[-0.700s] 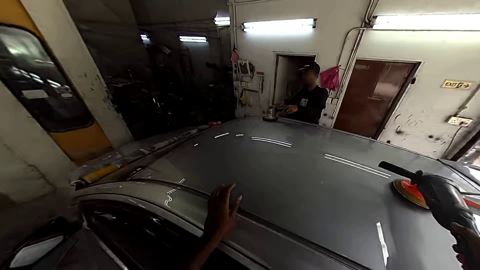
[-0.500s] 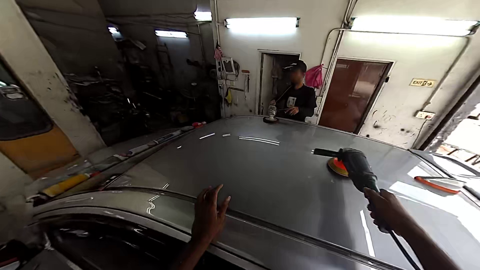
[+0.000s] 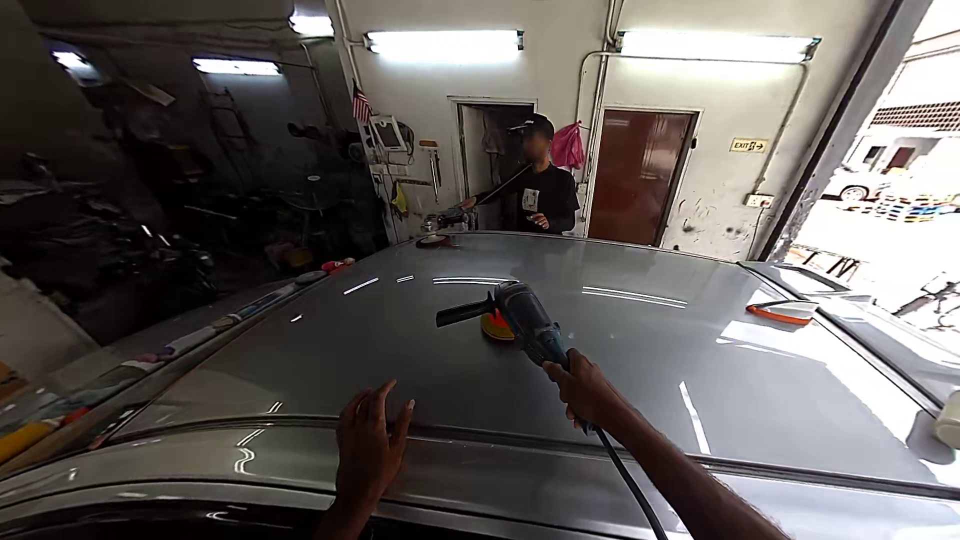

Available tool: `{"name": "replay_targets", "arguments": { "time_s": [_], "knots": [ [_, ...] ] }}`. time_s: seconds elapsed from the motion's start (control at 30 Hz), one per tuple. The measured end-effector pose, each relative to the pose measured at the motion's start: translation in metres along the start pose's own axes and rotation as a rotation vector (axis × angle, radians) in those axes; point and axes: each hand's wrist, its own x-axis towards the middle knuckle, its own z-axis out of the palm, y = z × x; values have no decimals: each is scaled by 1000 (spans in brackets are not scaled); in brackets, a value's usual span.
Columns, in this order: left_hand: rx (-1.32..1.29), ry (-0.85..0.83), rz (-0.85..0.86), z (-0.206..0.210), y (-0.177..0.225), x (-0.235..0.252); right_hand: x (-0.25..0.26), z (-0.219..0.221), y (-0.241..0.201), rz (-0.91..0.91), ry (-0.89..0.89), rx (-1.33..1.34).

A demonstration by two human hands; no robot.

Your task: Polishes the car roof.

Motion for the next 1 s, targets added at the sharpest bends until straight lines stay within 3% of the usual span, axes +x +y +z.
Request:
{"name": "replay_targets", "arguments": {
  "time_s": [0.17, 0.5, 0.63, 0.8, 1.0],
  "knots": [
    [-22, -6, 9, 1, -2, -2, -12, -40, 41, 64, 122, 73],
    [-11, -5, 21, 2, -1, -2, -77, -181, 160, 277, 583, 254],
    [-9, -11, 21, 2, 0, -2, -101, -217, 195, 346, 708, 298],
    [-9, -8, 19, -3, 2, -3, -104, -215, 197, 339, 712, 292],
    [-19, -14, 14, -6, 3, -3, -91, -171, 151, 289, 569, 242]
  ]
}}
